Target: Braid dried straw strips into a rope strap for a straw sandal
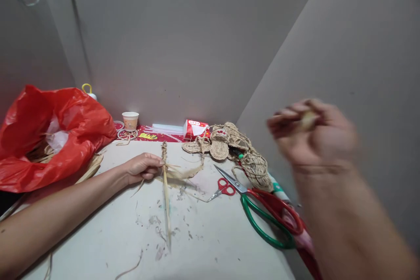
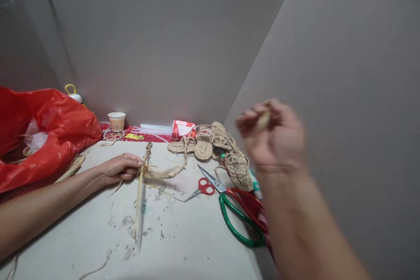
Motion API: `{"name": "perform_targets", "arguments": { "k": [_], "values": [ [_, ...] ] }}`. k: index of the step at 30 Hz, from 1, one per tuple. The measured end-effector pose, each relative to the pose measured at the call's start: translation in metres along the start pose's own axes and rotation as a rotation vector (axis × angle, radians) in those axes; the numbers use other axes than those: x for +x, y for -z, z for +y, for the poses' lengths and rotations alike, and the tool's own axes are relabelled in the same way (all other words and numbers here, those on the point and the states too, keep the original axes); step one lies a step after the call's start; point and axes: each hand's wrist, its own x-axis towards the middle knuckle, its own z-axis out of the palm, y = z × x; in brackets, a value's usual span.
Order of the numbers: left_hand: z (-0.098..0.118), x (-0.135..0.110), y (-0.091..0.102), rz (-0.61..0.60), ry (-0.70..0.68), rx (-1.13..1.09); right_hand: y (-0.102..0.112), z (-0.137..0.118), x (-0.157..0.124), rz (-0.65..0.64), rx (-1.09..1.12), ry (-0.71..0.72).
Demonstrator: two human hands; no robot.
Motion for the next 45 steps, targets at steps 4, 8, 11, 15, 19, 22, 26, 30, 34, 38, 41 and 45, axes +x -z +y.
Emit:
{"name": "perform_targets", "arguments": {
  "k": [4, 8, 11, 15, 19, 22, 26, 30, 34, 38, 41, 45],
  "values": [
    [0.0, 0.001, 0.002, -0.027, 0.033, 0.013, 0.042, -0.026, -0.002, 0.034, 0.26, 0.087],
    [0.0, 0.0, -0.001, -0.008, 0.021, 0.011, 0.024, -0.006, -0.024, -0.026, 0.059, -0.116],
    [-0.001, -0.001, -0.004, 0.016, -0.002, 0.021, -0.022, 0.021, -0.046, -0.38, 0.004, -0.352],
    [-0.001, -0.003, -0.006, 0.058, -0.021, 0.052, -0.077, 0.047, -0.059, -0.64, 0.056, -0.438],
    [0.002, -0.006, -0.01, 0.082, -0.03, 0.104, -0.106, 0.065, -0.057, -0.667, 0.039, -0.467],
    [0.004, -0.007, -0.013, 0.094, -0.034, 0.096, -0.119, 0.083, -0.059, -0.656, -0.073, -0.437],
    [0.004, -0.006, -0.01, 0.063, -0.012, 0.072, -0.128, 0.104, -0.068, -0.694, -0.031, -0.456],
    [0.007, -0.004, -0.005, -0.035, 0.041, -0.009, -0.129, 0.113, -0.07, -0.591, 0.144, -0.594],
    [0.013, -0.005, -0.004, -0.001, 0.026, -0.034, -0.129, 0.112, -0.077, -0.533, 0.107, -0.625],
    [0.014, -0.006, -0.006, 0.027, -0.005, -0.041, -0.121, 0.106, -0.094, -0.72, 0.1, -0.734],
    [0.011, -0.006, -0.006, 0.025, 0.005, -0.038, -0.1, 0.107, -0.094, -0.777, 0.023, -0.738],
    [0.006, -0.004, -0.009, 0.052, 0.019, -0.014, -0.066, 0.111, -0.075, -0.344, -0.152, -0.561]
  ]
}}
